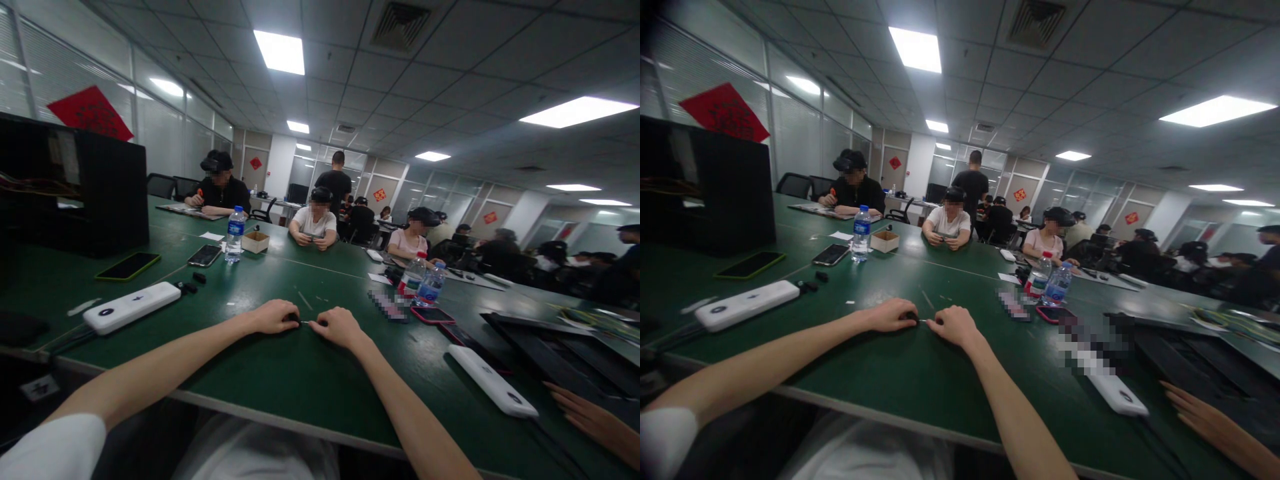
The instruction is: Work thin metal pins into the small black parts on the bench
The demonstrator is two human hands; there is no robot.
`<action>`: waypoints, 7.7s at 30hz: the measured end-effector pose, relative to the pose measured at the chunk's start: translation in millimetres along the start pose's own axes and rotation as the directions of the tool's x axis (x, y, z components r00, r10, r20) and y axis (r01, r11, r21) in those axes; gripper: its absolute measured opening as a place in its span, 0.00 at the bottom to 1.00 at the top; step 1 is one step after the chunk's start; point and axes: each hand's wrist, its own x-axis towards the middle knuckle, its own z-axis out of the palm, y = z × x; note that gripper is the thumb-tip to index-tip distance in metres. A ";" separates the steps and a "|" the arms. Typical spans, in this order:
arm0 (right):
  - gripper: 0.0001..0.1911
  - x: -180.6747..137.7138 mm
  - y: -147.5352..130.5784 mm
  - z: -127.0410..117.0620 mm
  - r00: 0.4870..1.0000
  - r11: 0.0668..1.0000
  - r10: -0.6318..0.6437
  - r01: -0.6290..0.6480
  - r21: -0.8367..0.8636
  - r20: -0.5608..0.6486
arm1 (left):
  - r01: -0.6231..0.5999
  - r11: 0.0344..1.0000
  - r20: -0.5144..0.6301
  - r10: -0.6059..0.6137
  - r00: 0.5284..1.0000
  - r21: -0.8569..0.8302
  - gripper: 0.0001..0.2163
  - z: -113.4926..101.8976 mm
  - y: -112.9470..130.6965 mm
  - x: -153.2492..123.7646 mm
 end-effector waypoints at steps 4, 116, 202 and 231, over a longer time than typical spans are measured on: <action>0.32 -0.6 -0.8 -0.9 1.000 1.000 -0.001 0.001 -0.004 -0.013 | -0.022 1.000 -0.001 0.022 1.000 -0.003 0.11 -0.5 -1.3 -0.6; 0.29 1.2 6.8 -2.8 0.999 0.999 -0.034 0.033 0.017 0.041 | -0.021 0.999 -0.003 0.021 1.000 0.027 0.12 0.7 5.5 0.6; 0.25 -2.6 -0.1 -14.9 0.999 1.000 -0.020 0.021 -0.012 0.039 | -0.022 0.999 0.048 0.020 0.999 0.041 0.11 -2.4 12.5 -0.3; 0.27 -3.5 -3.7 -11.8 0.999 0.999 -0.018 0.020 -0.038 0.045 | -0.006 0.999 0.045 0.005 0.999 0.039 0.11 -2.4 11.0 -0.2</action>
